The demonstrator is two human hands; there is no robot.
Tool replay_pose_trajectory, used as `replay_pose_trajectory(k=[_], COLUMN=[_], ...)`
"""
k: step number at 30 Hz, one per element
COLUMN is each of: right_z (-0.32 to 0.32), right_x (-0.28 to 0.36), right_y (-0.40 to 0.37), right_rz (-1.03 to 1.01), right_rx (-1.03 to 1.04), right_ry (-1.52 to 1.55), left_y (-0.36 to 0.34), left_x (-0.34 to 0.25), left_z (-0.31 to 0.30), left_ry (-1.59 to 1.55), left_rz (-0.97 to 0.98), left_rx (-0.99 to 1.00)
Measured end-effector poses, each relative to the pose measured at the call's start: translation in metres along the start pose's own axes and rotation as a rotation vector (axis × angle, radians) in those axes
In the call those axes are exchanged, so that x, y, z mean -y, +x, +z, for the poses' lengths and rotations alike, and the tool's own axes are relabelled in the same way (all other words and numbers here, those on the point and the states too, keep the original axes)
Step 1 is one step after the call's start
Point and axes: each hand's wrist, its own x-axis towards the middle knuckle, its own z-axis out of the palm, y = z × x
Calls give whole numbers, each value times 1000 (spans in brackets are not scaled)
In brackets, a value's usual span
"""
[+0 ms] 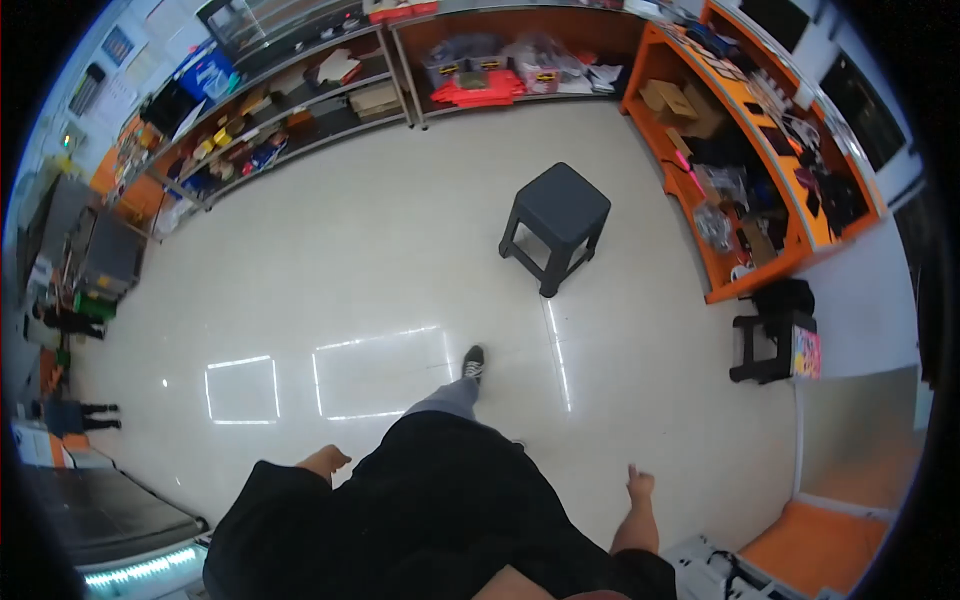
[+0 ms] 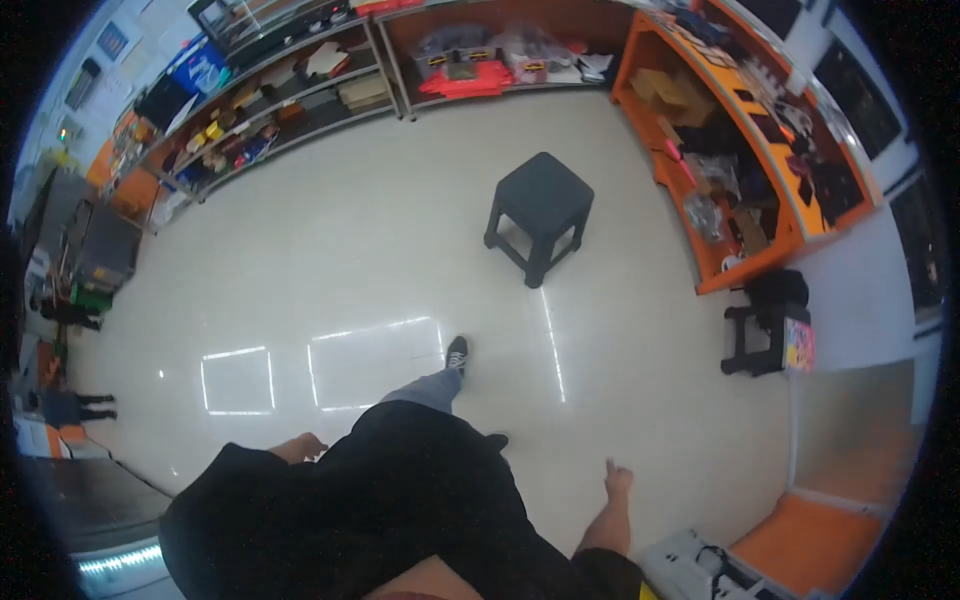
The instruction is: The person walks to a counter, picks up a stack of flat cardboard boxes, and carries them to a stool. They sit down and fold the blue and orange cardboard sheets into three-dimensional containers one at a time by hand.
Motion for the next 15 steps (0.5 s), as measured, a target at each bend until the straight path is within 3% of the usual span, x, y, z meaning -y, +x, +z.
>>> replay_pose_trajectory(k=[1, 2, 3, 6, 8, 9, 12, 14, 15], right_z=[-11, -5, 28, 99, 57, 39, 23, 20, 34], right_x=[61, 114, 145, 261, 386, 433, 530, 549, 541], right_y=[37, 66, 101, 170, 160, 152, 156, 166, 180], right_rz=[157, 184, 35, -225, -338, -287, -222, -254, -252], right_rx=[213, 231, 188, 219, 271, 360, 575, 634, 628], right_ry=[154, 380, 392, 518, 473, 501, 516, 426, 414], left_y=[12, 26, 28, 30, 41, 46, 63, 43, 59], left_x=[5, 3, -6, -48, -76, -85, -86, -96, -86], left_z=[24, 35, 46, 47, 36, 27, -19, -84, -109], left_ry=[331, 667, 712, -86, -388, -505, -622, -423, -378], left_rz=[103, 213, 265, 196, 307, 381, 520, 267, 400], left_rx=[17, 27, 25, -99, -197, -236, -338, -340, -434])
